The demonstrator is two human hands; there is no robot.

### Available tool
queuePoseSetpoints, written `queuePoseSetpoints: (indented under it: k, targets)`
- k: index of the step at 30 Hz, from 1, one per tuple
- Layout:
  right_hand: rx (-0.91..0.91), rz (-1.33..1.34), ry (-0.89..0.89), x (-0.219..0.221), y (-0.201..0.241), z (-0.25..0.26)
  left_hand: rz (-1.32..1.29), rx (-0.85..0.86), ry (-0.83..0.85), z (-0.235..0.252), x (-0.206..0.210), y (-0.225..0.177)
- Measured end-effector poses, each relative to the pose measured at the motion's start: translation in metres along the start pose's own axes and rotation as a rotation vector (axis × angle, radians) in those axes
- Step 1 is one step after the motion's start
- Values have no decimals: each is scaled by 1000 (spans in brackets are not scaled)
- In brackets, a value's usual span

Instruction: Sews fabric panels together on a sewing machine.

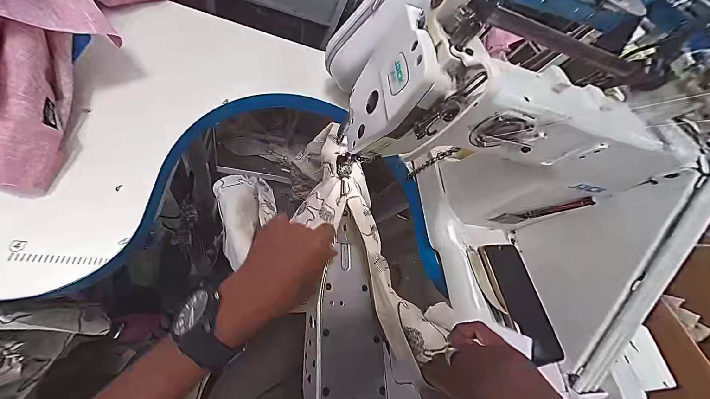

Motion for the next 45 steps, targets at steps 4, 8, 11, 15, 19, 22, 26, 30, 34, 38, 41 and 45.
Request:
queuePoseSetpoints:
  k: [4,8,11,15,19,22,26,30,34,38,41,45]
  targets:
    - [170,-130,23,-1,-3,-2,-1,-140,-416,-36,52,-31]
    - [-46,-137,-48,27,60,33,-117,-194,-457,-48,85,-52]
    - [-23,-159,62,21,49,48,-319,-189,-362,-31,79,-20]
    - [12,-91,91,9,41,60,-255,-200,-285,-18,62,-18]
    - [66,-44,106,8,40,69,-345,-258,-168,-20,57,-27]
    - [108,-90,81,7,39,71,-482,-287,-66,-18,55,-24]
    - [157,-116,42,5,31,79,-590,-330,41,-8,47,-17]
    - [132,-66,35,7,33,74,-621,-356,179,-1,38,-13]
    - [72,-143,-104,11,34,74,-635,-270,98,-8,48,-7]
    - [71,-252,-149,20,37,77,-688,-311,98,-17,46,-10]
    - [47,-322,-222,22,38,82,-758,-353,44,-19,50,-6]
    - [-54,-423,-328,31,28,99,-840,-324,-3,-6,57,8]
Point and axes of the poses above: each hand's wrist, its own z-axis towards the middle knuckle, its own x-axis out of the palm, y = z × x, the point moved 1 cm from there along z, towards the middle knuckle, and after that the axes turned 6 degrees about -y, right-handed, at the moved point
